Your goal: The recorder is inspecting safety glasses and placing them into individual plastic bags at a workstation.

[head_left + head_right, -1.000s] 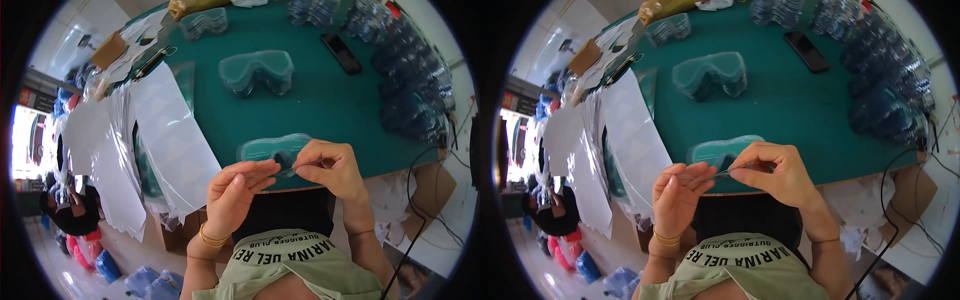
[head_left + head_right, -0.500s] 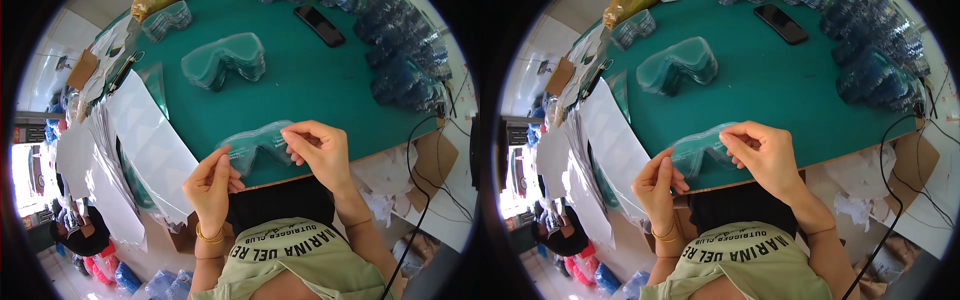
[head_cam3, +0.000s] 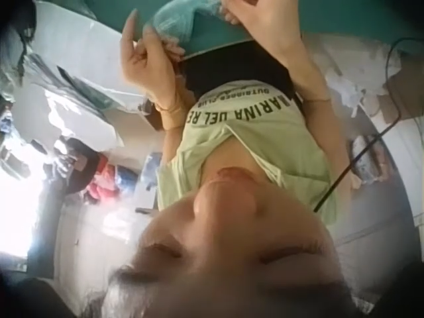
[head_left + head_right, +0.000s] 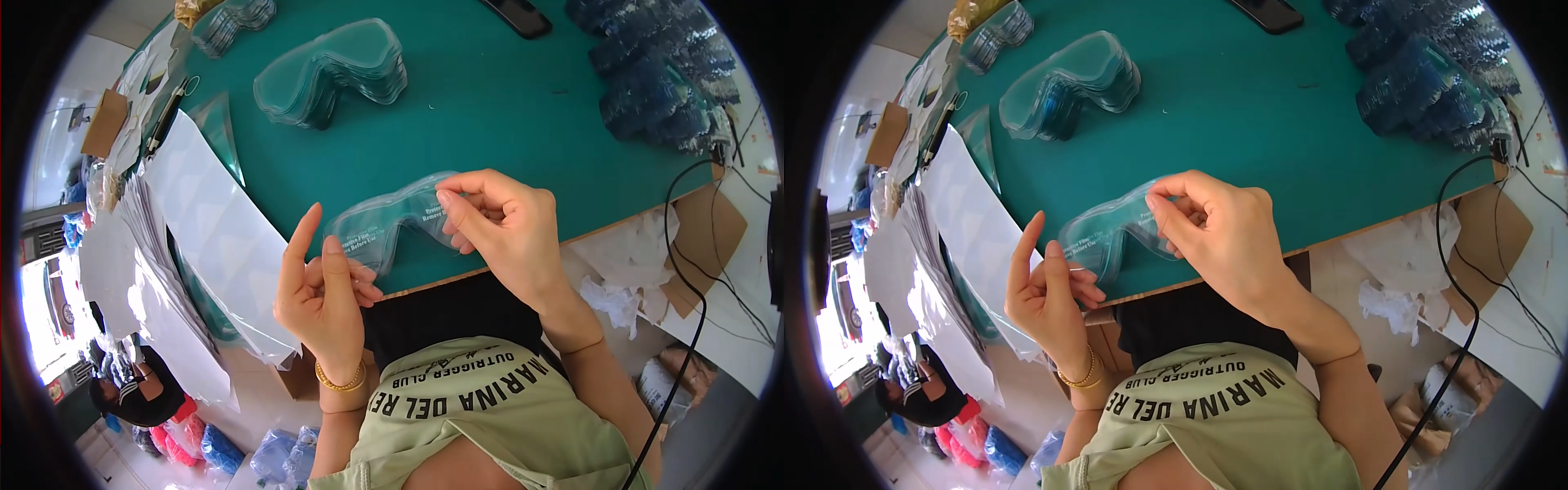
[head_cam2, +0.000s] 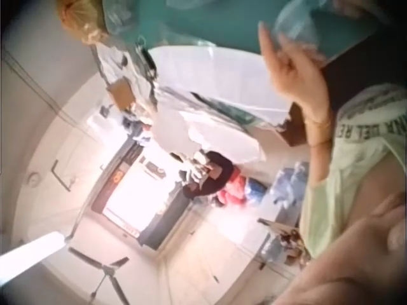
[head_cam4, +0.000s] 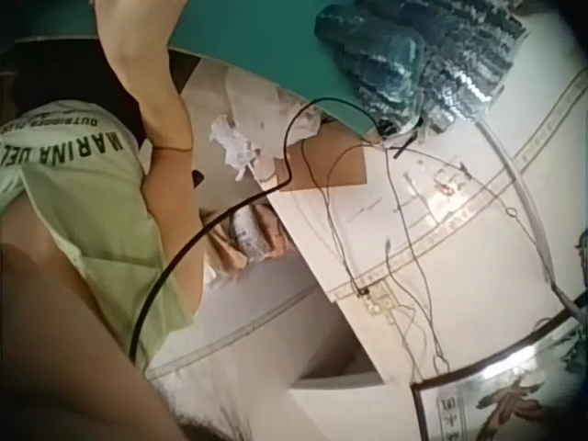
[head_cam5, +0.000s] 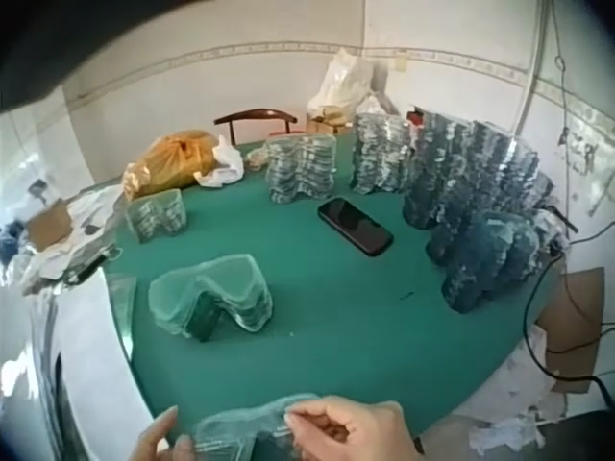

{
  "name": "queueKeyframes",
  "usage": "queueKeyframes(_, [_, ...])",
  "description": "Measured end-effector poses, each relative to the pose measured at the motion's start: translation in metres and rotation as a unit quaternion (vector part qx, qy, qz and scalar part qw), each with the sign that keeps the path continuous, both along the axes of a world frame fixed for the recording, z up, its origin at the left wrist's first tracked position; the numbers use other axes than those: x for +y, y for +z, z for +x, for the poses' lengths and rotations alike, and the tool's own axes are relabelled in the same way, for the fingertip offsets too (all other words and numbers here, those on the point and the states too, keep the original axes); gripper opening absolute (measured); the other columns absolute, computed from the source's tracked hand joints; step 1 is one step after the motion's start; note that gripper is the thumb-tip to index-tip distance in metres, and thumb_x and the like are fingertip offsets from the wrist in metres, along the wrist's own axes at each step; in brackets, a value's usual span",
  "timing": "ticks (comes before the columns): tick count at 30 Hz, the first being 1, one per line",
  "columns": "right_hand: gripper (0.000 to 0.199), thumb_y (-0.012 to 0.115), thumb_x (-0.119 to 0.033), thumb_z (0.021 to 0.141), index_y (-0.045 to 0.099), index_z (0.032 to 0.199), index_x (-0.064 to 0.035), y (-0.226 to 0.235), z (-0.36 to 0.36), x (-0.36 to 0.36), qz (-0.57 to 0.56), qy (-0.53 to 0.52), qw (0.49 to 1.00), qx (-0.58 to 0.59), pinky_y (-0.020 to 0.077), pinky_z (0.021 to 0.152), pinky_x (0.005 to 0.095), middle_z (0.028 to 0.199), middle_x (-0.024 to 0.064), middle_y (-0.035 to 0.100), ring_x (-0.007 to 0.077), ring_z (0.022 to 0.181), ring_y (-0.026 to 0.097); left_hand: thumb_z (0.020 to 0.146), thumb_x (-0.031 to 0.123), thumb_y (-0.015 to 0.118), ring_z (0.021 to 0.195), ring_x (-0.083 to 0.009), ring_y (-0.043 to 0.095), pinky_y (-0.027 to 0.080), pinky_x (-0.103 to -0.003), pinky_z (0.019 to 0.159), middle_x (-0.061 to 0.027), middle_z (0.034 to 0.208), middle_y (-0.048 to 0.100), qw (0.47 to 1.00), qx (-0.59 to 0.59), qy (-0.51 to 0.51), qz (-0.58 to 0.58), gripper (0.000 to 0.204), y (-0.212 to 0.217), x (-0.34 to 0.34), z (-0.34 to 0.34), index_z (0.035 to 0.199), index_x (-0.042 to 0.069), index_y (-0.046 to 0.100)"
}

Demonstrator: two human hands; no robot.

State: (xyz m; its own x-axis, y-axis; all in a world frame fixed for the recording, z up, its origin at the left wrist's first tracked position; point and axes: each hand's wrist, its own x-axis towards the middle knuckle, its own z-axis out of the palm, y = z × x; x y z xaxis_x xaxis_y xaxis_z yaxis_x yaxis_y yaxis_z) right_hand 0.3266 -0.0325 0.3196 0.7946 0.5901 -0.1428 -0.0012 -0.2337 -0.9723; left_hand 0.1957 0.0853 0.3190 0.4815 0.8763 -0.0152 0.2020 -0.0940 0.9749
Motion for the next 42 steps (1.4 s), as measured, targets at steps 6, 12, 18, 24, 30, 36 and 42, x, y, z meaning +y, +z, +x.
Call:
queueKeyframes(6, [0.016,0.068,-0.012,0.092,0.069,0.098,0.0021,-0.0019,-0.0001,0.0006,0.003,0.001,1.000,-0.007,0.0507,0.052,0.0213,0.070,0.0060,0.067,0.0081,0.058,0.063,0.097,0.004,0.055,0.041,-0.0042,0.051,0.037,-0.017,0.037,-0.0031,0.057,0.062,1.000,0.019,-0.011,-0.009,0.030,0.0058,0.0012,0.0042,0.126,-0.003,0.059])
queueKeyframes(12, [0.016,0.068,-0.012,0.092,0.069,0.097,0.0023,-0.0016,0.0012,0.0012,-0.008,0.014,1.000,-0.021,0.0519,0.052,0.0209,0.071,0.0067,0.068,0.0088,0.060,0.065,0.096,0.002,0.055,0.039,-0.0038,0.049,0.033,-0.017,0.035,-0.0011,0.054,0.059,0.999,0.028,-0.003,-0.019,0.032,0.0049,0.0037,0.0046,0.128,-0.002,0.058])
queueKeyframes(18, [0.014,0.067,-0.010,0.091,0.069,0.097,0.0024,-0.0012,0.0011,0.0022,-0.010,0.023,0.999,-0.036,0.0524,0.053,0.0210,0.071,0.0068,0.069,0.0091,0.060,0.065,0.096,0.002,0.054,0.038,-0.0028,0.046,0.032,-0.017,0.035,-0.0008,0.053,0.059,0.999,0.039,0.004,-0.022,0.034,0.0053,0.0050,0.0057,0.130,-0.002,0.056])
queueKeyframes(24, [0.014,0.067,-0.010,0.091,0.069,0.097,0.0029,-0.0031,0.0016,0.0025,-0.015,0.027,0.998,-0.049,0.0528,0.053,0.0210,0.073,0.0070,0.069,0.0090,0.061,0.066,0.095,0.003,0.055,0.038,-0.0022,0.044,0.030,-0.018,0.036,-0.0003,0.052,0.058,0.998,0.064,-0.005,-0.018,0.036,0.0061,0.0054,0.0068,0.131,-0.003,0.055])
queueKeyframes(30, [0.014,0.067,-0.010,0.091,0.069,0.097,0.0034,-0.0016,0.0019,0.0021,-0.017,0.030,0.998,-0.046,0.0526,0.053,0.0209,0.073,0.0072,0.069,0.0089,0.062,0.066,0.096,0.007,0.058,0.036,-0.0033,0.043,0.027,-0.019,0.033,-0.0018,0.053,0.059,0.998,0.066,-0.002,-0.009,0.038,0.0019,0.0061,0.0061,0.134,0.002,0.055])
queueKeyframes(36, [0.014,0.067,-0.007,0.091,0.069,0.099,0.0041,-0.0020,0.0013,0.0028,-0.022,0.038,0.998,-0.039,0.0523,0.054,0.0208,0.075,0.0073,0.070,0.0080,0.062,0.065,0.096,0.007,0.057,0.037,-0.0029,0.043,0.028,-0.018,0.035,-0.0016,0.054,0.059,0.997,0.072,-0.007,-0.007,0.040,0.0025,0.0065,0.0057,0.135,0.002,0.053])
queueKeyframes(42, [0.015,0.067,-0.006,0.090,0.068,0.101,0.0049,-0.0020,0.0015,0.0021,-0.023,0.051,0.997,-0.055,0.0514,0.054,0.0205,0.075,0.0069,0.070,0.0070,0.060,0.063,0.096,0.008,0.057,0.038,-0.0023,0.041,0.028,-0.018,0.036,-0.0011,0.055,0.058,0.995,0.102,-0.014,0.001,0.043,0.0034,0.0041,0.0071,0.139,0.003,0.050])
